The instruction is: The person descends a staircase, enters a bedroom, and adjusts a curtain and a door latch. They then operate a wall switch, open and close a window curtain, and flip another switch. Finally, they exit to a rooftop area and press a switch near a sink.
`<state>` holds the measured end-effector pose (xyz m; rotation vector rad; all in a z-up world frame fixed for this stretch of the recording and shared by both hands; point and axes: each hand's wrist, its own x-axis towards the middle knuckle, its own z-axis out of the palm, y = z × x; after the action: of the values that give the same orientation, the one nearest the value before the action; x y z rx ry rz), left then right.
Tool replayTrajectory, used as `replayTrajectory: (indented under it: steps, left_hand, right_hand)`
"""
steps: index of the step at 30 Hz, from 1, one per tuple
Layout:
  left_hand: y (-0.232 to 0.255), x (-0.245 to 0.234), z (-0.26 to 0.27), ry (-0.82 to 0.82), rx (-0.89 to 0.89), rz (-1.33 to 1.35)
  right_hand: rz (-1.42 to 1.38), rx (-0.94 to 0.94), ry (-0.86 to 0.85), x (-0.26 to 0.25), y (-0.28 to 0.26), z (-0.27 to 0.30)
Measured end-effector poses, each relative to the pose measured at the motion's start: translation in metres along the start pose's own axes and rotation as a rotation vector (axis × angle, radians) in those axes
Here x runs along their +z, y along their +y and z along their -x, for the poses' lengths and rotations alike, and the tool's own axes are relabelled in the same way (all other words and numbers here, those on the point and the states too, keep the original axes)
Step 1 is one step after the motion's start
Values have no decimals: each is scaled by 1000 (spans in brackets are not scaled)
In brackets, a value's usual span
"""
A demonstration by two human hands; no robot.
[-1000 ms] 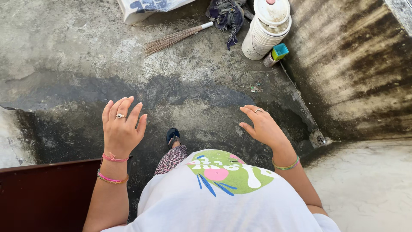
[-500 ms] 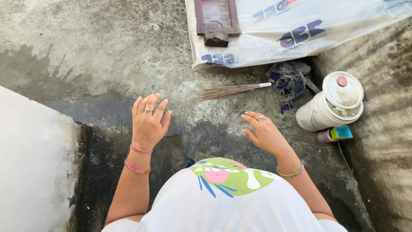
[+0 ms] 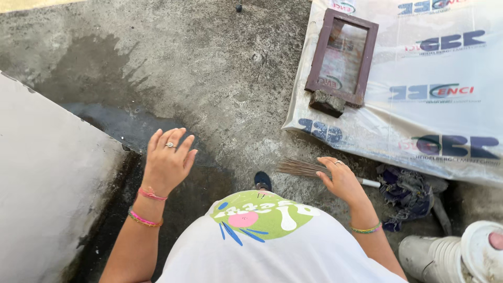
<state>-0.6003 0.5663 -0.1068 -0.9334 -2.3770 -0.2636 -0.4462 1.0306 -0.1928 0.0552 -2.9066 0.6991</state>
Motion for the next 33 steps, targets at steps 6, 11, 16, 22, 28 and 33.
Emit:
replayTrajectory:
  steps: [6,11,16,22,28,33]
  left_hand:
    - [-46,39,-47,30,-381,-214]
    - [-69,64,-66,6,-572,-338]
    - [-122,106,-74,-56,-734,-375]
    - [-266,169,-150,-495,-954,-289]
    - [-385,245,-290,-466,-733,-149]
    - [-467,311,-376,-334,-539,-28]
  right_hand:
    - [-27,-357,-177,-15,18,-250]
    - [-97,-784,-219,3,-40,-404]
    - [-159,-1045,-266,53,-93,-530]
    - [-75,-972,-353,86,-102,-692]
    - [-79,-668,-251,88,-47,-817]
    - [-104,-502,-215,117,-6,-914]
